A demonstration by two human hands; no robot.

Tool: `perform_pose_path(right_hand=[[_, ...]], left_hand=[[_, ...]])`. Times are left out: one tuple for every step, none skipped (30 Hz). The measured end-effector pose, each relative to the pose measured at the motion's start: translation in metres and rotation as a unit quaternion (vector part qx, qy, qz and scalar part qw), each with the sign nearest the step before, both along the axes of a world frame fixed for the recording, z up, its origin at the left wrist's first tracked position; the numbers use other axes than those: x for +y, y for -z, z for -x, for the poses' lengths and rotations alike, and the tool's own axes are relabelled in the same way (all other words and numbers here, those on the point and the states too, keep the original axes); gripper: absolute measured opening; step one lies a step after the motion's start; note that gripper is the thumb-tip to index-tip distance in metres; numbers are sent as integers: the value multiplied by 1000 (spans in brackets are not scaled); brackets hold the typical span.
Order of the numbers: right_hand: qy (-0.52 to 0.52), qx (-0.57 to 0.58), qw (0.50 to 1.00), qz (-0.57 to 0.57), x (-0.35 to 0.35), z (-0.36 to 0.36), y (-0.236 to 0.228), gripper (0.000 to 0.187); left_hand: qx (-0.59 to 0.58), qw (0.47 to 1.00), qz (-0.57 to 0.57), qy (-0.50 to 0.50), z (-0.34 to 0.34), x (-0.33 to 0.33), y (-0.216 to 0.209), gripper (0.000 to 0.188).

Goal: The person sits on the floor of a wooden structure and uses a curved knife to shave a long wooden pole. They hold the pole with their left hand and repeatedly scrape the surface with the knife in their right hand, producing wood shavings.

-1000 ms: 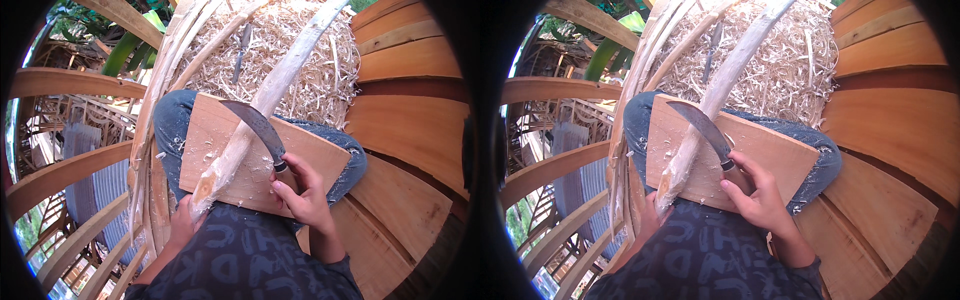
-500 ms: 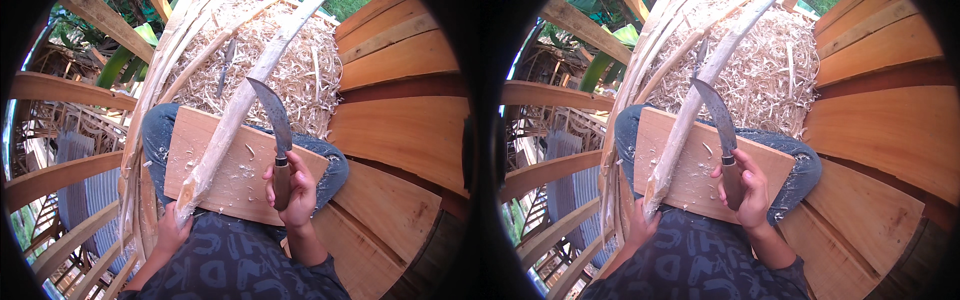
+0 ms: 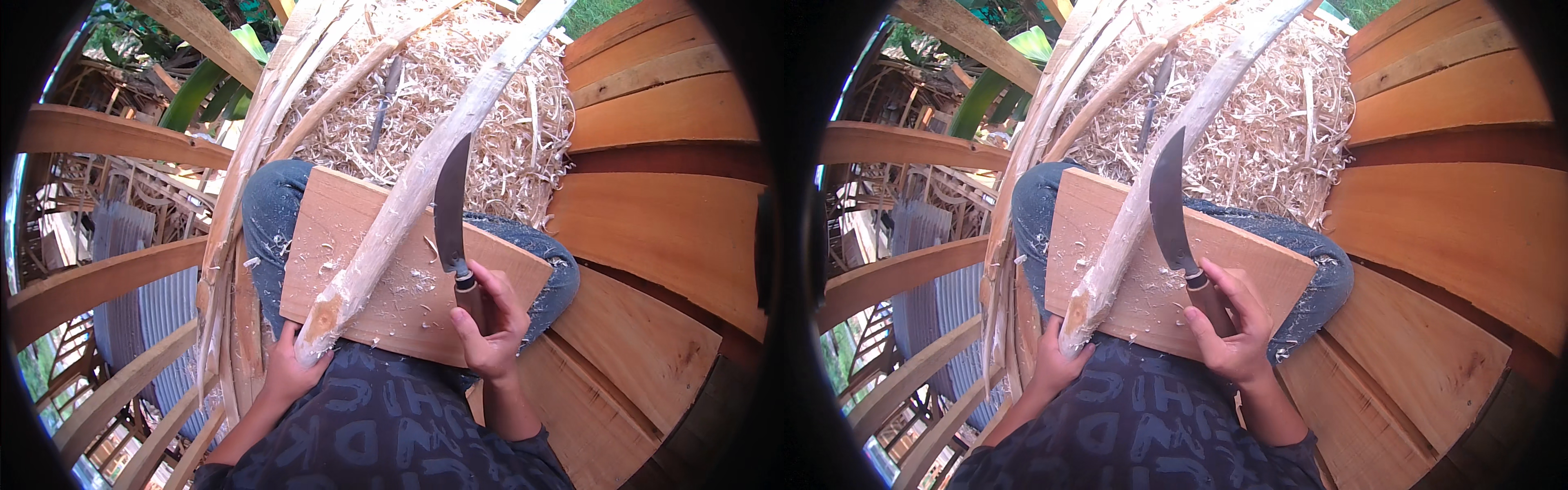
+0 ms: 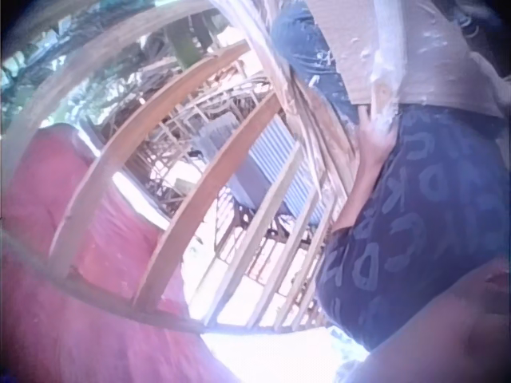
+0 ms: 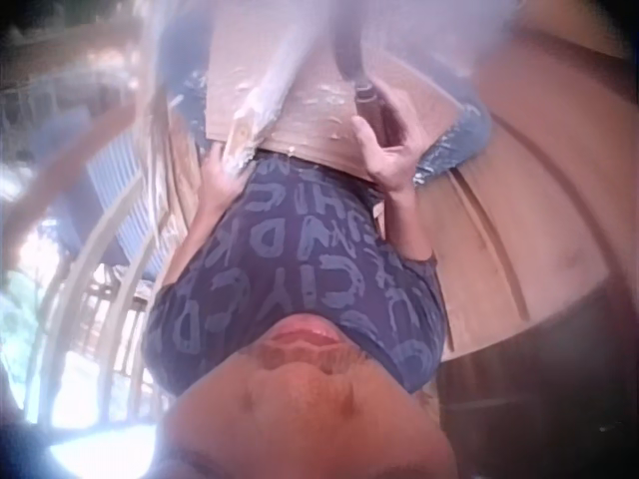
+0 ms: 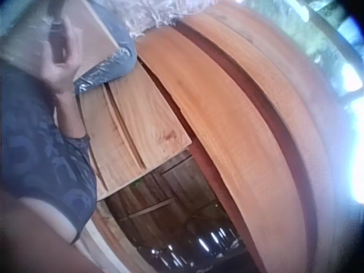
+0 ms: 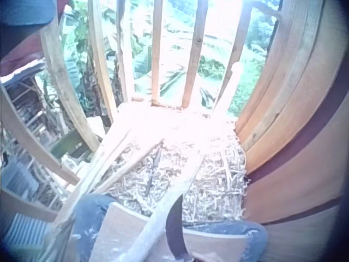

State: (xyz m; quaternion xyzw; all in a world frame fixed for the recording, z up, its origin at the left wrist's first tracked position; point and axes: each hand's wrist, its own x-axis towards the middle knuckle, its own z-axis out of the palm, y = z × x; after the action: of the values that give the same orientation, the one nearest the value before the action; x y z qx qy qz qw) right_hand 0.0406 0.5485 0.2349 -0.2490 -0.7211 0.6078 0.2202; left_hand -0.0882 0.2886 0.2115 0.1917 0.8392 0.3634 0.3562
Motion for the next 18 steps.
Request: perform_pose_path(right_hand=[[-40, -30, 996, -80, 0, -2, 0, 61], [-43, -33, 997, -52, -3, -2, 2, 55], [-60, -41, 996, -61, -5, -1, 3, 51], [-77, -50, 993, -70, -7, 0, 5, 48], [-93, -58, 991, -78, -9, 1, 5, 44], [-78, -75, 992, -66, -12, 7, -1, 40], [-83, -73, 988, -112, -12, 8, 1, 41], [-87, -71, 981, -158, -11, 7, 5, 42], [-92, -68, 973, -203, -11, 7, 7, 43], [-88, -57, 963, -250, -12, 7, 8, 43], [-84, -47, 950, -296, -12, 8, 9, 43], [-81, -36, 936, -341, -14, 9, 9, 43], [-89, -52, 930, -353, -16, 8, 9, 43], [-98, -69, 924, -364, -20, 6, 9, 43], [-106, -85, 917, -375, -23, 5, 9, 43], [-107, -100, 917, -371, -23, 4, 9, 42], [-107, -115, 917, -367, -22, 2, 10, 41], [-106, -130, 916, -363, -20, 0, 10, 40]], left_hand=[[11, 1000, -9, 8, 1, -1, 4, 50], [23, 999, -17, 16, 2, -1, 6, 52], [16, 1000, -16, 15, 2, -2, 7, 52], [9, 1000, -14, 14, 3, -2, 6, 52], [2, 1000, -13, 14, 5, -3, 7, 52], [-5, 1000, -17, 13, 5, -3, 8, 52], [-12, 1000, -22, 13, 6, -4, 9, 53], [-18, 999, -27, 13, 7, -5, 11, 53], [-22, 999, -29, 14, 8, -7, 13, 53], [-26, 999, -29, 15, 8, -9, 17, 54], [-29, 999, -29, 17, 8, -11, 19, 54], [-25, 999, -31, 21, 8, -12, 19, 55], [-20, 999, -34, 26, 9, -11, 20, 55], [-15, 999, -38, 32, 10, -11, 21, 55], [-34, 998, -41, 20, 10, -13, 23, 56], [-51, 998, -45, 7, 8, -14, 27, 56], [-69, 996, -49, -5, 7, -16, 29, 56], [-74, 996, -47, -5, 7, -16, 29, 55]])
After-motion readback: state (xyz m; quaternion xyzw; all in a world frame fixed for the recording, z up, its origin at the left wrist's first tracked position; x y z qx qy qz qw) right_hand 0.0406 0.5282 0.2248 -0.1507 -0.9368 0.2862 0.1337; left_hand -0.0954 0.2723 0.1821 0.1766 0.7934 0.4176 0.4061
